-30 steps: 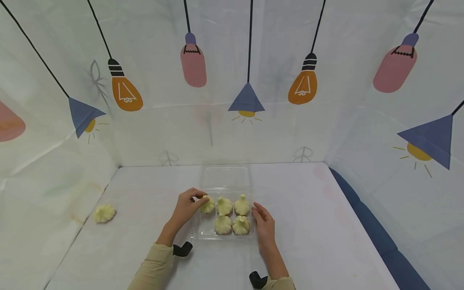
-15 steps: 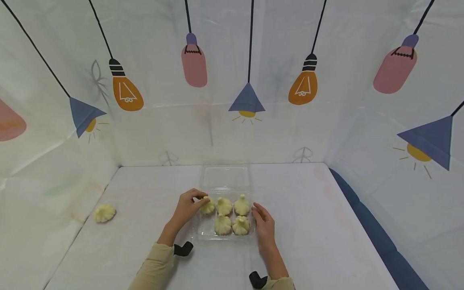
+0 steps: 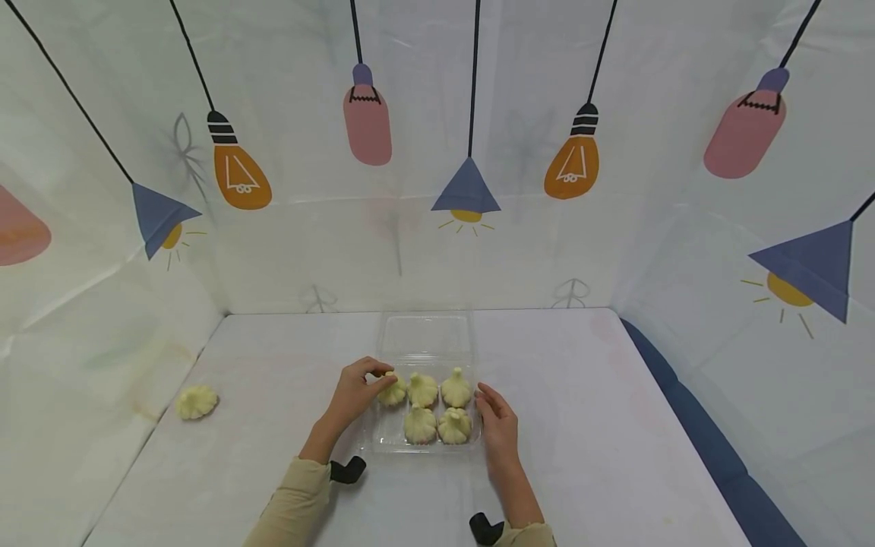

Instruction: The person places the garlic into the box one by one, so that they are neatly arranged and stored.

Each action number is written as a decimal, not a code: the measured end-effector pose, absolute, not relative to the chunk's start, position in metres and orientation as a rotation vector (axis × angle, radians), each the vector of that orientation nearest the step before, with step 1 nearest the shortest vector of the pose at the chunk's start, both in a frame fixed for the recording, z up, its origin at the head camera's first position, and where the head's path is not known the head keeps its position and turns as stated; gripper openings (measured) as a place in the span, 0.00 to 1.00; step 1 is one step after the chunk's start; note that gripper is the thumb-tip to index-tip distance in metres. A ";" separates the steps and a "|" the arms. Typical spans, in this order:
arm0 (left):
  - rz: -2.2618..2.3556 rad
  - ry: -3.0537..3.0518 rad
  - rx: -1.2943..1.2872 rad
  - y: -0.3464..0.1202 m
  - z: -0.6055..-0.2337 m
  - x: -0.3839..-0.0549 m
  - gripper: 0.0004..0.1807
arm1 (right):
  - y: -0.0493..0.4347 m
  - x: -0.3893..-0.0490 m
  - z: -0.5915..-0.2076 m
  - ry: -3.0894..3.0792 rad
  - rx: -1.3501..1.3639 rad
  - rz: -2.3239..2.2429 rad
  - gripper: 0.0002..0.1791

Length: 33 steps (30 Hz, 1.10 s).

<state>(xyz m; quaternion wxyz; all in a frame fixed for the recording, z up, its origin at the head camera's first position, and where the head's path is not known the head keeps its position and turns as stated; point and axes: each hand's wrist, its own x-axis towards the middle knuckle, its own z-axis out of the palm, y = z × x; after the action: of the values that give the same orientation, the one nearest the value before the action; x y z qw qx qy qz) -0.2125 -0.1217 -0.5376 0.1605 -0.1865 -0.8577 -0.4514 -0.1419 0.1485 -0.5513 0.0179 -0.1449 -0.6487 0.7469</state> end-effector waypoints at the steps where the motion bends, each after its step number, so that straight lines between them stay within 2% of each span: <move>1: -1.286 -2.450 -0.530 -0.122 -0.538 -0.213 0.10 | 0.148 -0.142 -0.551 -2.014 -0.449 2.324 0.22; 33: -1.278 -2.418 -0.560 -0.122 -0.542 -0.213 0.11 | 0.148 -0.141 -0.553 -2.007 -0.448 2.323 0.22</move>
<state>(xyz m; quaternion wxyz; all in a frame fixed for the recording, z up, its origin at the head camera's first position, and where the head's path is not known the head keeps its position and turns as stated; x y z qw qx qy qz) -0.2133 -0.1217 -0.5424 0.1742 -0.1975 -0.8529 -0.4507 -0.1413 0.1485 -0.5527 0.0196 -0.1445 -0.6469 0.7485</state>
